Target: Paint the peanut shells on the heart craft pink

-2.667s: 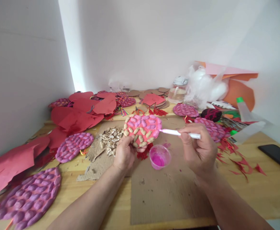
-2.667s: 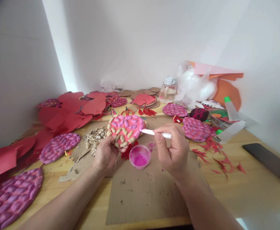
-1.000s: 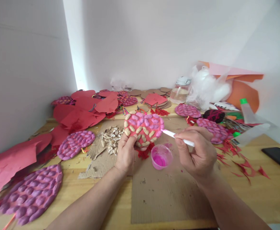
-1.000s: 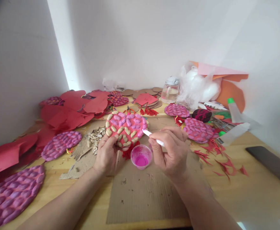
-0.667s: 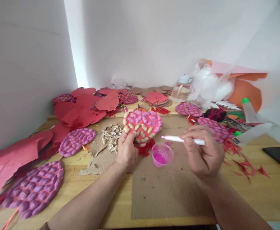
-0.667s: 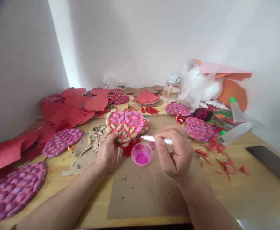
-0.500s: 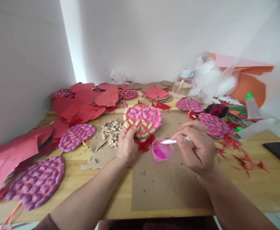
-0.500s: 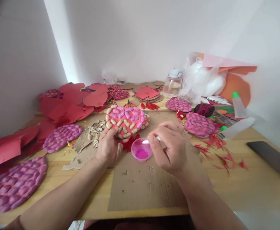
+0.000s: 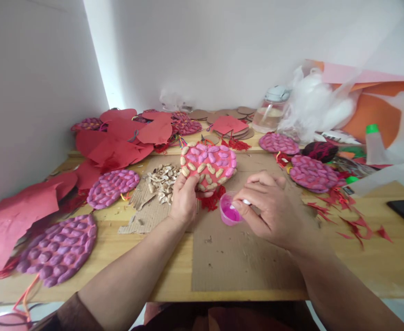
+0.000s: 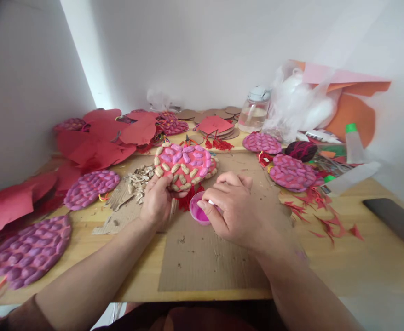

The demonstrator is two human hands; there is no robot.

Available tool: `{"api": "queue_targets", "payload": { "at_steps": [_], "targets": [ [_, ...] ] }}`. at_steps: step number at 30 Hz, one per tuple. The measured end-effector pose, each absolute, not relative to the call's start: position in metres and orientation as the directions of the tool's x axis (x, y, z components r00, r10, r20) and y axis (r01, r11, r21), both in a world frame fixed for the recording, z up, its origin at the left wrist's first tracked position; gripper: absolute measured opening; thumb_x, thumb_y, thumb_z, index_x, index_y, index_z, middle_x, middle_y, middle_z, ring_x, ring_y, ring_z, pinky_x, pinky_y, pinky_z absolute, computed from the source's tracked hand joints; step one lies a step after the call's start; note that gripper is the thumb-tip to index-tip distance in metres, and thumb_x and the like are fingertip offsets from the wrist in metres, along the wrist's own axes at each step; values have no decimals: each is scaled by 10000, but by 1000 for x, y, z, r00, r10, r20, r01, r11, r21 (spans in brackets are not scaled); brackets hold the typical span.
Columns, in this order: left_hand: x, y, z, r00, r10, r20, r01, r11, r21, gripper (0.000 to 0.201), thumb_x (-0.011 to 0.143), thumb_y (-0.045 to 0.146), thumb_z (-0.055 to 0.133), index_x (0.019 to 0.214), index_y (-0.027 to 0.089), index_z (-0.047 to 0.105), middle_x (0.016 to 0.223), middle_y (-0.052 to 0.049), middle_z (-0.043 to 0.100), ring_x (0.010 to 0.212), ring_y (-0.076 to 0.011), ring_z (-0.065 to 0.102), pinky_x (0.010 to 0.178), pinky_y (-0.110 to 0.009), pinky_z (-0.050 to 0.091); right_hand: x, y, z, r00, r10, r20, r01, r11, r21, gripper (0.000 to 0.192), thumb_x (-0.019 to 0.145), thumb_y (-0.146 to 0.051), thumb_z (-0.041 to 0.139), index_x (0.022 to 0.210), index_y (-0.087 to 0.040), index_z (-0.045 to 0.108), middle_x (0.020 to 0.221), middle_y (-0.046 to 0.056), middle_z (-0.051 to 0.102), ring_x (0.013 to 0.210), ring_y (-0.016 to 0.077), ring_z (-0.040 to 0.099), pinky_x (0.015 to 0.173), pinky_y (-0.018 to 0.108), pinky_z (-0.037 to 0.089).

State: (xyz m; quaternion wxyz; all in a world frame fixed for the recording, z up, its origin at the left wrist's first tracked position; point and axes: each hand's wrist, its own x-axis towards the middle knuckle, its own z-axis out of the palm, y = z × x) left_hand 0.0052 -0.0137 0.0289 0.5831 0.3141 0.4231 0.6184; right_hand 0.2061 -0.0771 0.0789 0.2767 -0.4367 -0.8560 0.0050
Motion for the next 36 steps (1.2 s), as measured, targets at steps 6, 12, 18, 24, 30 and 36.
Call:
{"api": "queue_targets", "payload": {
  "at_steps": [6, 12, 18, 24, 30, 36],
  "targets": [
    [5, -15, 30, -83, 990, -114, -469, 62, 881, 275, 736, 317, 756, 963, 194, 662, 719, -7, 732, 612, -221, 746, 522, -300, 620, 204, -77, 80, -458, 771, 442, 747, 604, -278, 237, 1021, -235, 590, 805, -238, 690, 749, -17, 683, 1027, 216, 623, 875, 431, 271],
    [7, -20, 35, -9, 997, -83, -487, 68, 871, 357, 776, 319, 771, 1095, 206, 657, 844, -23, 773, 637, -195, 752, 484, -246, 587, 205, -77, 81, -481, 745, 463, 749, 623, -224, 263, 1042, -281, 584, 796, -233, 663, 773, -8, 690, 1001, 207, 631, 867, 416, 305],
    [10, -26, 37, 87, 988, -125, -486, 151, 861, 407, 842, 346, 741, 1208, 210, 625, 873, -51, 795, 640, -231, 771, 416, -243, 561, 211, -72, 76, -445, 765, 466, 731, 611, -303, 244, 1045, -351, 612, 843, -235, 686, 795, 22, 703, 921, 208, 622, 822, 369, 412],
    [13, -31, 37, 123, 982, -146, -504, 189, 843, 415, 883, 339, 736, 1262, 237, 603, 926, -41, 788, 665, -224, 780, 412, -228, 552, 208, -73, 75, -434, 789, 436, 714, 596, -367, 216, 1060, -333, 594, 933, -225, 732, 840, 29, 733, 881, 198, 656, 805, 355, 470],
    [13, -32, 37, 102, 984, -143, -509, 175, 843, 466, 884, 339, 733, 1320, 228, 608, 1002, -69, 799, 727, -249, 794, 443, -262, 582, 200, -72, 79, -459, 616, 640, 650, 724, -231, 175, 1020, -210, 622, 870, -213, 711, 784, 24, 743, 824, 182, 656, 756, 326, 522],
    [11, -30, 38, 79, 991, -108, -517, 133, 846, 436, 911, 355, 687, 1316, 219, 599, 902, -52, 793, 674, -243, 782, 446, -273, 585, 199, -69, 82, -479, 500, 721, 607, 782, -138, 49, 984, -184, 689, 967, -208, 729, 757, 14, 754, 817, 188, 652, 793, 331, 554]
  ]
}}
